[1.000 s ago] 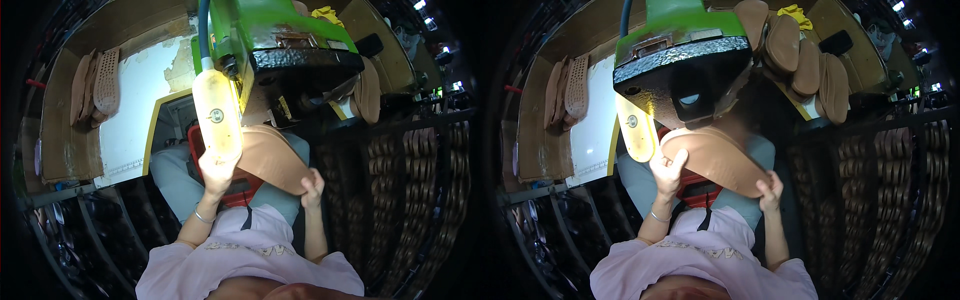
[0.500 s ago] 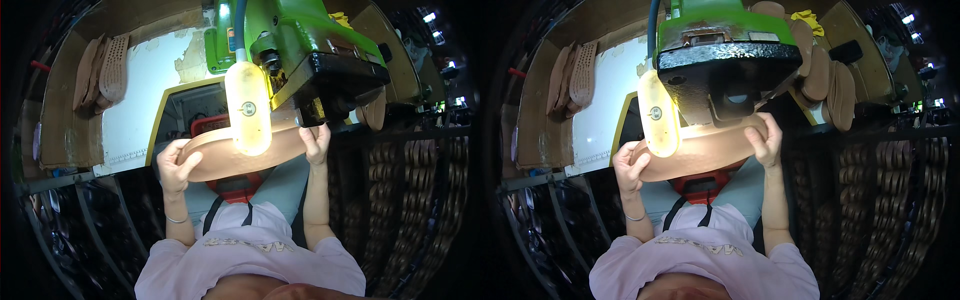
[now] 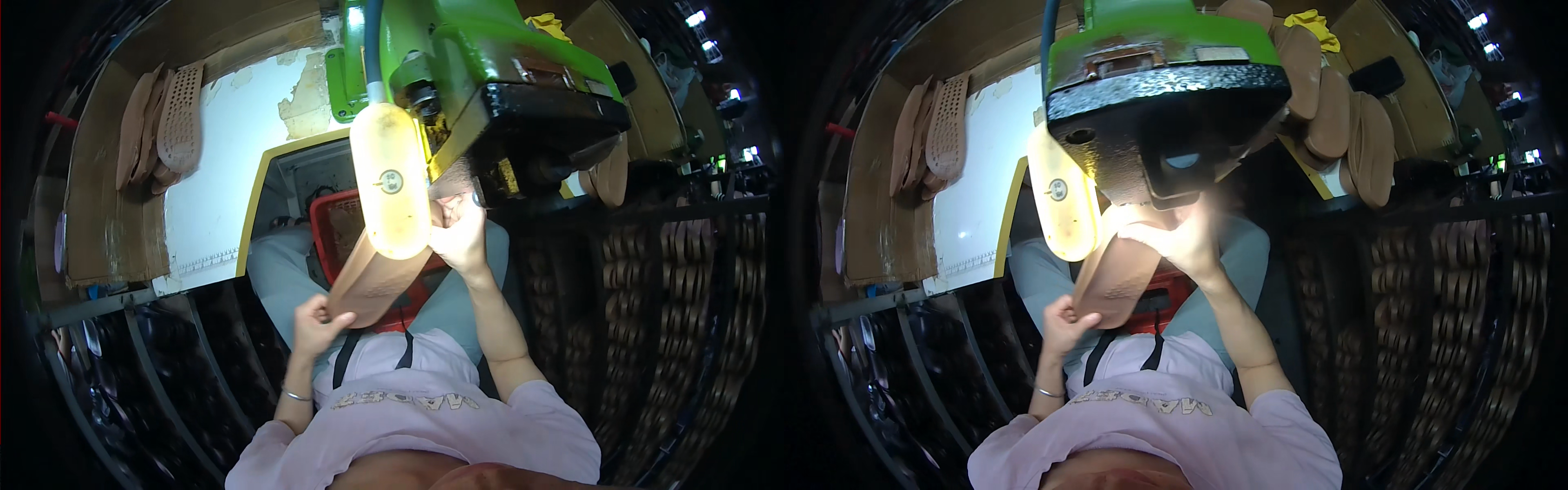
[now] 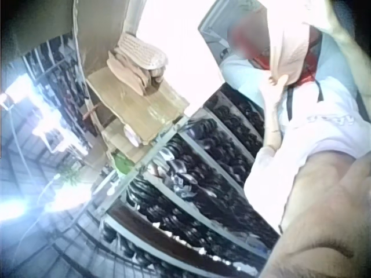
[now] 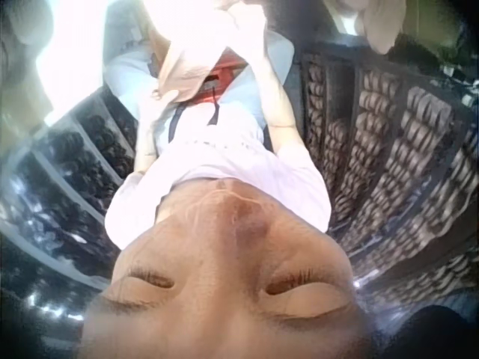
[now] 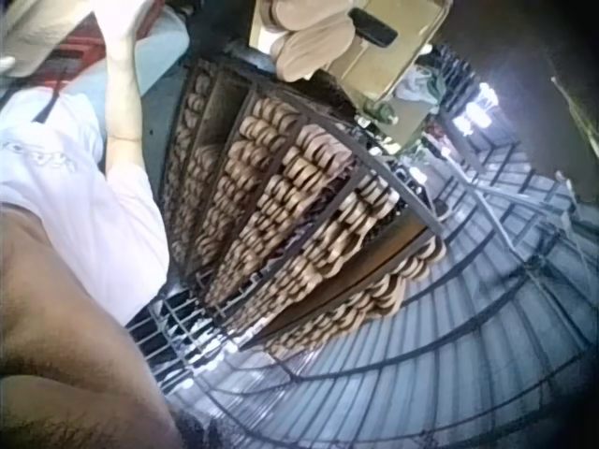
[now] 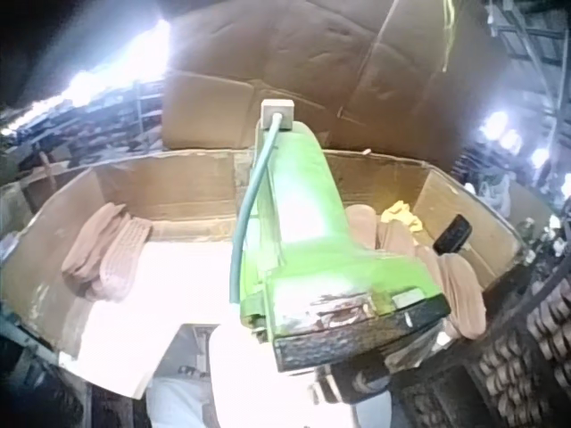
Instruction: The person uses a green grinding machine to smooth the edges of brown shoe soles. They pick up soles from a nearby stack, press them against the machine's rotating wheel, and then place the finished soles onto a metal rack.
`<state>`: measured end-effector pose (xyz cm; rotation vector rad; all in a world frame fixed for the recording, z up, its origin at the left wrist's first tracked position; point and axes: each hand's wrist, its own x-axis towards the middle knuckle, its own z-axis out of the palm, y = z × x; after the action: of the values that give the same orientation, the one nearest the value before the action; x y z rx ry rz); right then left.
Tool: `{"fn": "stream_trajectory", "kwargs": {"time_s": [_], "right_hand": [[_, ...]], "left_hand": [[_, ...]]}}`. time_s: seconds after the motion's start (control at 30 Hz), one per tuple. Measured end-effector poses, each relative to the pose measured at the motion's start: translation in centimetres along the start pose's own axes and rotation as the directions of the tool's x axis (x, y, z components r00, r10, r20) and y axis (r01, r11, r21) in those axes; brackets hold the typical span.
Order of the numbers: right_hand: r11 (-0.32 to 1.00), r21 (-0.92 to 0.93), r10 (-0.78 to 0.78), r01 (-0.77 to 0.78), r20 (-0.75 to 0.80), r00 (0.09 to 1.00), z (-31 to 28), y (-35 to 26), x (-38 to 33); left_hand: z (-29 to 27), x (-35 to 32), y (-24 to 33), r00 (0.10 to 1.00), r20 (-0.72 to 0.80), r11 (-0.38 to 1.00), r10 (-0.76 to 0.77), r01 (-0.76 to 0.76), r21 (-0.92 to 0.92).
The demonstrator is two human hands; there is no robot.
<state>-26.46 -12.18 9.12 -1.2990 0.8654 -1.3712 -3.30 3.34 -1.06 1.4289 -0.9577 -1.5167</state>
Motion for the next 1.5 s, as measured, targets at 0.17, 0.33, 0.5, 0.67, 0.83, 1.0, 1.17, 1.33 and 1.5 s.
{"fn": "stream_trajectory", "kwargs": {"time_s": [0.17, 0.33, 0.5, 0.67, 0.83, 1.0, 1.17, 1.33, 1.5], "right_hand": [[0.995, -0.069, -0.073, 0.071, -0.031, 0.997, -0.5, 0.7, -1.7], [0.987, -0.159, -0.015, -0.009, -0.148, 0.989, -5.1, 0.6, -3.6], [0.998, 0.056, 0.033, -0.015, -0.345, 0.938, -11.3, 2.5, -4.8], [0.995, 0.095, 0.029, 0.022, -0.508, 0.861, -14.4, 0.0, -4.0], [0.995, -0.102, -0.071, 0.015, -0.572, 0.817, -15.8, -1.0, -3.6], [0.984, -0.17, -0.039, -0.062, -0.532, 0.846, -15.0, -1.4, -3.8], [0.99, -0.136, -0.035, -0.037, -0.49, 0.871, -14.8, -1.1, -4.1], [0.993, -0.115, -0.059, -0.012, -0.589, 0.806, -16.4, -1.1, -5.6], [0.986, -0.165, -0.078, -0.028, -0.6, 0.796, -16.2, -1.7, -5.8]], "left_hand": [[4.4, 0.8, -3.4, 0.995, -0.095, 0.972, 0.041, -0.061, -0.229], [2.5, 2.9, 0.5, 0.924, -0.289, 0.955, 0.251, -0.285, -0.084], [5.7, 5.4, 7.2, 0.839, -0.294, 0.886, 0.458, -0.455, 0.083], [10.8, 7.8, 11.1, 0.82, -0.173, 0.818, 0.546, -0.566, -0.102], [10.9, 9.9, 11.3, 0.763, -0.086, 0.759, 0.641, -0.646, -0.082], [9.6, 9.1, 11.7, 0.845, -0.103, 0.813, 0.525, -0.533, -0.233], [8.9, 8.5, 11.1, 0.883, -0.104, 0.859, 0.458, -0.469, -0.203], [12.2, 10.9, 9.9, 0.758, -0.144, 0.754, 0.636, -0.65, -0.095], [12.8, 11.8, 9.6, 0.733, -0.195, 0.717, 0.652, -0.679, -0.154]]}}
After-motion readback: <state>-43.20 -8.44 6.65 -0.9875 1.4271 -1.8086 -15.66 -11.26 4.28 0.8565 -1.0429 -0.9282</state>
